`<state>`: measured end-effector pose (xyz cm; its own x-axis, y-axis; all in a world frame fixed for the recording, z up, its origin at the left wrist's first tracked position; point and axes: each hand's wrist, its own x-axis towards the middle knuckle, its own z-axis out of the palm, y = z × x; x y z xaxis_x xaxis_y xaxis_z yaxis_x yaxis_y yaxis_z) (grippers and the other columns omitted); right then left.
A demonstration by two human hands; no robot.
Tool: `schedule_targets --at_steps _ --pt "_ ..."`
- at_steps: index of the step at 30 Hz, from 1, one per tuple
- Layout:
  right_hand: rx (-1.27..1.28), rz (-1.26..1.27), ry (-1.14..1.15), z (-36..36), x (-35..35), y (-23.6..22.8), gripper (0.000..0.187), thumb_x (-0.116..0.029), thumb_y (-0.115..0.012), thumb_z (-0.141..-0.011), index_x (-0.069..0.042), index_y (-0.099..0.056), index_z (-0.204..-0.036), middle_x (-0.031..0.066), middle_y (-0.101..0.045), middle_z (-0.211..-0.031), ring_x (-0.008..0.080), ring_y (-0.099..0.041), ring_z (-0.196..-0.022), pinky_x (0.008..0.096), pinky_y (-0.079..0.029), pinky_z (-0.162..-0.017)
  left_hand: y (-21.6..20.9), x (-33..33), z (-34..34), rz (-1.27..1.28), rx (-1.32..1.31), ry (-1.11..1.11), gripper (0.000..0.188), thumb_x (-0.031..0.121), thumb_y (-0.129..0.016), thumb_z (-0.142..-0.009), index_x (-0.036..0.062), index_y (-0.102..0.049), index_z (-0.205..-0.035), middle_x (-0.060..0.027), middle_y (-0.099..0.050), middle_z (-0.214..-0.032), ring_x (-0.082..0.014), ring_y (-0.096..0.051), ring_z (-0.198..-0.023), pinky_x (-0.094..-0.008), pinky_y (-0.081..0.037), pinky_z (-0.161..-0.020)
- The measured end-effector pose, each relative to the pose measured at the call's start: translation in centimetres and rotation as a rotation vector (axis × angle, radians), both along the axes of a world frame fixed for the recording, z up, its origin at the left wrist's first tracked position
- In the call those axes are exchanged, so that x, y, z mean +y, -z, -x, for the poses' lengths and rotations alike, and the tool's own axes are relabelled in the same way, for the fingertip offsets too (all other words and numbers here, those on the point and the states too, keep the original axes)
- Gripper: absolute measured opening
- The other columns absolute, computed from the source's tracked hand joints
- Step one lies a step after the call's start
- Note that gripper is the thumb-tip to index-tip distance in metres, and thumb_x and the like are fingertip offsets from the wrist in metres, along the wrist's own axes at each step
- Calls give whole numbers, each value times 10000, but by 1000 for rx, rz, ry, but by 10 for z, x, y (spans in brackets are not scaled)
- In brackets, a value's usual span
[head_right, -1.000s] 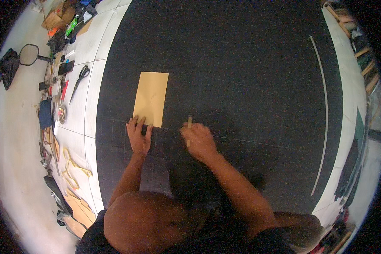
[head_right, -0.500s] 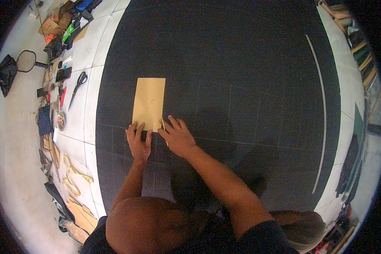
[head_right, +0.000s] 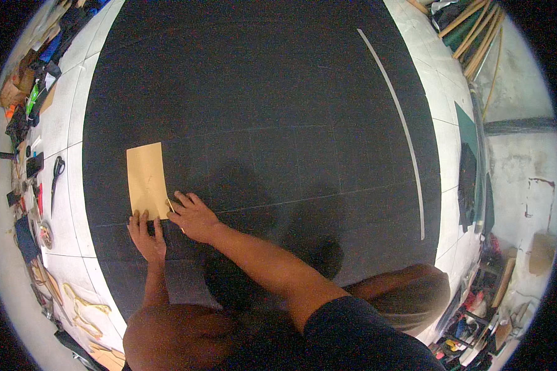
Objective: The person uses a metal ruler and a pencil to draw straight lines on a large black fabric laid on the floor. They repeatedly reposition the ruler and a yellow paper template, marking multiple parallel lines across the fabric surface.
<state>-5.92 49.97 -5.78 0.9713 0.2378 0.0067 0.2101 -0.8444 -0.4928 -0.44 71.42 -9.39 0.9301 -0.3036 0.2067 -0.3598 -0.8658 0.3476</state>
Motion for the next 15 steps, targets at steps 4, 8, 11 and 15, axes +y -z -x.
schedule_targets --at_steps 4,8,11,15 --pt "-6 49 -1 -4 4 -8 440 -208 -690 -926 -128 -631 -1355 124 -522 -1541 363 -397 -1488 509 -333 -1182 -3 4 -3 41 -37 14 429 325 -729 -955 86 -667 -1305 -208 -563 -1453 -468 -466 -1408 -630 -293 -1204" --pt "-19 32 14 -8 2 -10 381 -225 -654 -960 -120 -647 -1326 127 -572 -1488 367 -446 -1449 510 -362 -1146 -9 -1 -4 52 -34 6 444 344 -760 -931 96 -676 -1289 -203 -573 -1431 -458 -483 -1389 -617 -306 -1201" --pt "34 -79 66 -23 -4 -10 324 -220 -611 -993 -106 -660 -1292 136 -597 -1452 372 -490 -1406 515 -386 -1108 -10 -2 -4 42 -39 -12 460 365 -763 -927 99 -678 -1293 -188 -578 -1429 -444 -486 -1392 -605 -307 -1206" --pt "-73 -66 153 -66 -21 -13 280 -231 -569 -1025 -98 -667 -1251 135 -577 -1479 386 -487 -1409 527 -395 -1092 -12 -1 -3 28 -5 -38 467 378 -762 -928 103 -681 -1297 -166 -572 -1443 -420 -478 -1407 -592 -301 -1217"
